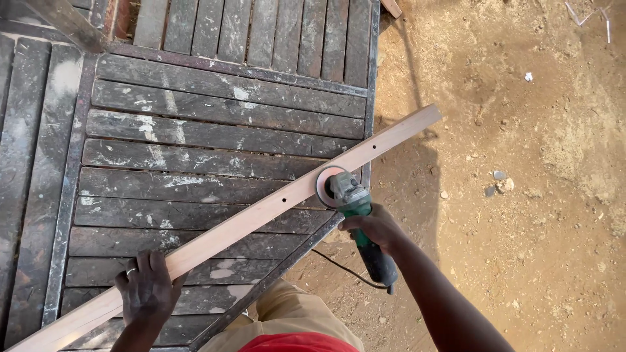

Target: Sanding a wooden plank using an angle grinder with a sanding disc.

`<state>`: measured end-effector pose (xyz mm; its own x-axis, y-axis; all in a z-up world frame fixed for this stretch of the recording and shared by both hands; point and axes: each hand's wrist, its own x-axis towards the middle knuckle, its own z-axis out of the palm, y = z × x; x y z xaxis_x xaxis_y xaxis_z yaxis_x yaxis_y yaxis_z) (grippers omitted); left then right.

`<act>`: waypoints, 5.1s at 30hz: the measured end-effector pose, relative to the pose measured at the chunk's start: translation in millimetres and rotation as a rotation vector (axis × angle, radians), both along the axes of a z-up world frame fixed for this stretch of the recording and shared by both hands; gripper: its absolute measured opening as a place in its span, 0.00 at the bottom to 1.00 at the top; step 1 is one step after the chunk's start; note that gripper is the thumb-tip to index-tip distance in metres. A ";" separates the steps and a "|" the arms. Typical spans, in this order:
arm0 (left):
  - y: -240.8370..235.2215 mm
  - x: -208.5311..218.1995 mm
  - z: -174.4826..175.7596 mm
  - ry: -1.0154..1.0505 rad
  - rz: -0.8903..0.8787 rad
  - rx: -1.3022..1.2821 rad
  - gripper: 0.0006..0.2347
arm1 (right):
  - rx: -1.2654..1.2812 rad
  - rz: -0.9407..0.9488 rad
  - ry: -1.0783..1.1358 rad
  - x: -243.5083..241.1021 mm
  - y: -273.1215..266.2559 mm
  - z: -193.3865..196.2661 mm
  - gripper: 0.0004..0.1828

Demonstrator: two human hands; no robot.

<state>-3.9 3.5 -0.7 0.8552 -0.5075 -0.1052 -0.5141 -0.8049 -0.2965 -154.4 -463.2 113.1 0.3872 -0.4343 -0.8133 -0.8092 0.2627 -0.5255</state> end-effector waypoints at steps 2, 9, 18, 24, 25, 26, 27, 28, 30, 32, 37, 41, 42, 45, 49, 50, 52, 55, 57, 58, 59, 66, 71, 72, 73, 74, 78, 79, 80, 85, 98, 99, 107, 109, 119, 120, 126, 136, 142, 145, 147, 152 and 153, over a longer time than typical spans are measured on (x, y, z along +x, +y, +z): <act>2.9 -2.7 -2.6 0.015 0.009 0.003 0.29 | 0.016 0.002 0.005 6.1 -2.4 9.9 0.15; -0.7 -2.2 -1.4 -0.052 -0.011 -0.016 0.26 | -0.085 -0.411 -0.023 12.8 -148.6 -23.6 0.14; 2.4 -0.8 -6.3 0.044 0.029 0.007 0.29 | -0.147 -0.418 0.035 21.2 -181.9 -22.6 0.12; 2.2 3.0 -12.9 0.142 0.098 0.012 0.27 | -0.028 0.014 0.007 18.0 13.5 1.4 0.15; 1.9 2.2 -10.9 0.142 0.101 0.022 0.27 | -0.018 0.016 0.007 18.5 40.0 7.8 0.15; 1.9 1.4 -8.7 0.140 0.085 0.013 0.27 | -0.104 0.248 0.092 18.9 66.7 15.0 0.19; -1.8 3.7 -8.3 0.132 0.071 -0.003 0.27 | -0.198 0.481 0.170 22.3 90.0 22.3 0.25; -2.6 5.4 -5.7 0.127 0.076 0.000 0.27 | -0.195 0.485 0.163 21.1 98.4 17.8 0.25; -5.2 6.8 -1.7 0.198 0.113 0.007 0.27 | -0.146 0.563 0.107 16.0 115.1 9.6 0.35; -9.3 6.9 2.1 0.191 0.107 -0.010 0.27 | -0.176 0.513 0.147 16.5 102.1 18.5 0.33; -11.0 3.8 9.6 0.216 0.134 -0.076 0.28 | -0.118 0.078 -0.060 -6.8 24.1 -22.5 0.18; -14.2 5.8 22.7 0.190 0.085 -0.208 0.31 | -0.218 -0.136 -0.044 -9.8 -26.7 -26.4 0.18; -14.6 6.1 28.1 0.138 0.030 -0.274 0.33 | -0.216 -0.196 -0.053 -11.0 -34.5 -29.7 0.23; 1.5 -1.2 48.2 0.154 -0.055 -0.445 0.43 | -0.220 -0.216 -0.054 -8.8 -15.2 -31.4 0.24; 63.4 -6.4 58.9 0.199 0.010 -0.481 0.41 | -0.181 -0.168 -0.082 4.7 64.7 -14.8 0.21; 82.6 -4.8 57.4 0.098 0.040 -0.414 0.42 | -0.172 -0.112 -0.116 8.2 82.3 -21.6 0.20; 126.4 -9.6 51.3 0.009 0.072 -0.346 0.44 | -0.161 -0.055 -0.138 12.8 125.5 -26.4 0.19; 197.9 -21.3 45.6 -0.006 0.211 -0.295 0.39 | -0.191 0.157 -0.104 27.7 200.8 -15.9 0.17; 238.0 -26.9 44.5 -0.107 0.239 -0.301 0.43 | -0.115 0.281 -0.119 34.6 248.7 -6.0 0.22; 246.4 -26.3 51.3 -0.114 0.244 -0.305 0.43 | -0.119 0.286 -0.126 44.8 272.5 7.9 0.22; 256.0 -29.4 57.2 -0.056 0.275 -0.341 0.43 | -0.075 0.413 -0.144 50.9 297.7 20.6 0.24; 305.5 -34.1 55.1 0.050 0.284 -0.360 0.42 | 0.016 0.813 -0.169 77.0 431.1 27.1 0.28; 339.8 -29.4 56.2 0.059 0.335 -0.403 0.40 | -0.044 0.653 -0.156 51.0 404.7 26.4 0.30; 342.5 -29.3 63.9 0.092 0.338 -0.430 0.39 | -0.066 0.532 -0.157 42.2 392.6 12.7 0.26; 342.9 -29.8 64.2 0.090 0.346 -0.432 0.39 | -0.068 0.540 -0.158 32.7 372.6 3.7 0.26; 342.9 -30.2 64.6 0.130 0.370 -0.456 0.39 | -0.145 0.384 -0.143 23.6 351.9 -5.0 0.21; 336.6 -27.4 54.0 0.170 0.466 -0.455 0.39 | -0.195 -0.006 -0.154 -10.5 272.8 -49.1 0.21; 334.3 -25.5 51.5 0.168 0.470 -0.454 0.39 | -0.193 -0.002 -0.155 -8.7 276.7 -37.3 0.21; 331.4 -23.4 49.2 0.170 0.509 -0.463 0.37 | -0.180 0.021 -0.141 -6.9 279.9 -25.4 0.21; 333.0 -15.2 29.2 0.088 0.533 -0.501 0.31 | -0.229 0.110 -0.139 11.7 348.8 1.3 0.16; 347.5 -9.6 39.3 0.013 0.438 -0.565 0.26 | -0.322 0.895 -0.061 64.0 468.5 43.6 0.40; 346.9 -10.6 42.8 0.017 0.438 -0.628 0.26 | -0.383 0.855 -0.012 63.5 456.1 43.2 0.40; 346.5 -7.1 39.4 0.049 0.465 -0.626 0.24 | -0.374 0.836 -0.025 83.2 436.4 20.2 0.37; 351.2 -5.3 38.0 0.057 0.454 -0.610 0.23 | -0.329 0.863 -0.058 98.5 464.3 9.4 0.36; 351.8 -7.5 48.8 0.023 0.362 -0.549 0.23 | -0.335 0.998 -0.069 94.1 480.9 21.7 0.30; 350.4 -8.6 53.5 0.006 0.338 -0.539 0.22 | -0.274 0.880 -0.062 88.5 465.9 23.7 0.27; 355.2 -7.8 45.4 -0.007 0.223 -0.438 0.22 | -0.291 0.581 0.006 37.5 389.4 44.3 0.37; 374.4 47.1 31.9 -0.065 -0.016 -0.349 0.21 | -0.273 0.252 -0.030 -22.1 377.6 6.9 0.25; 359.9 63.9 24.6 0.001 0.034 -0.361 0.21 | -0.232 0.209 -0.057 -32.4 386.9 31.6 0.25; 342.0 59.3 34.8 -0.037 0.043 -0.347 0.34 | -0.223 0.172 -0.071 -39.4 386.0 52.9 0.28; 333.8 59.0 33.9 0.072 0.090 -0.317 0.41 | -0.222 0.164 -0.046 -47.8 380.2 54.0 0.28; 322.8 69.5 20.1 0.139 0.167 -0.294 0.38 | -0.246 0.099 -0.033 -64.6 366.9 50.7 0.25; 322.4 68.8 16.9 0.125 0.184 -0.260 0.37 | -0.251 0.090 -0.022 -70.0 364.1 48.7 0.24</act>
